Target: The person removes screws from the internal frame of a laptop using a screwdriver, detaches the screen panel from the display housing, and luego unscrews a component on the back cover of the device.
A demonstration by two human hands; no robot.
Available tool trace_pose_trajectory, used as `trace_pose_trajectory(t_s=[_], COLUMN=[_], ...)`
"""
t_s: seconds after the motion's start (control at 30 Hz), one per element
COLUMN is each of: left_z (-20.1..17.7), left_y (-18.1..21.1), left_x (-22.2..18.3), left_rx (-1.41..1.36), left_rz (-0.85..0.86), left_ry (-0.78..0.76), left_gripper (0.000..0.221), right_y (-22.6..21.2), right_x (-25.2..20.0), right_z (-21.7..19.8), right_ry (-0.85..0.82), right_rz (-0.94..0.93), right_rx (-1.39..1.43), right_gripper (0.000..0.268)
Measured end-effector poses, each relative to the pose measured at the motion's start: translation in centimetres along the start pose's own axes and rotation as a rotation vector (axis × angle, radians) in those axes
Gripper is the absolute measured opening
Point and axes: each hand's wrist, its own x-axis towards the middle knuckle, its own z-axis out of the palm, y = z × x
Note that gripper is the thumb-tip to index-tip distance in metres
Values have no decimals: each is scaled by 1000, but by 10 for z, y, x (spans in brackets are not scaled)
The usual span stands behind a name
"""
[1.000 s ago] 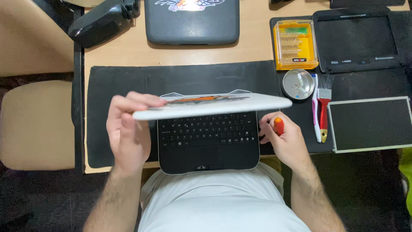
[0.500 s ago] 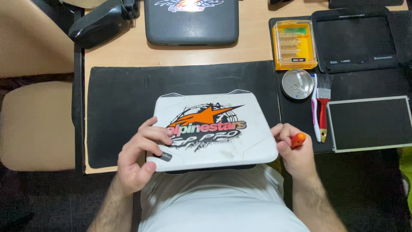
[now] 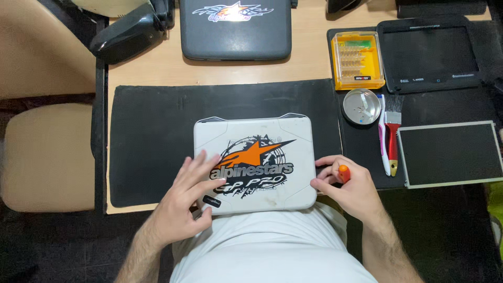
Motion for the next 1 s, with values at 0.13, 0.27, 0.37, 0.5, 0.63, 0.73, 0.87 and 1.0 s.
trace_pose_trajectory(t_s=[0.13,0.27,0.37,0.5,0.63,0.73,0.87,1.0], left_z=[9,29,41,44,49,54,54,35], left_y=[5,17,19,24,36,43,52,61], left_x=[-1,5,8,15,31,48,65,70], left_rx=[-11,-226,-249,-269,-440,-440,-387,-269], left_rz=[-123,-344,-309,-273,-294,-229,-177,-267], left_ry=[86,145,213,240,164,103,-65,-136], left_gripper=[86,94,91,90,86,87,95,100], right_y=[-14,1,23,33,10,-12,-34,-54], right_x=[3,8,12,18,7,-7,-19,-8], right_z=[4,-1,-3,6,6,2,5,20], right_ry=[46,-63,-69,41,95,249,156,-161], right_rz=[103,120,144,130,-17,-85,-336,-559], right_rx=[-3,288,508,825,945,824,1009,1234], right_gripper=[46,43,41,43,43,48,41,33])
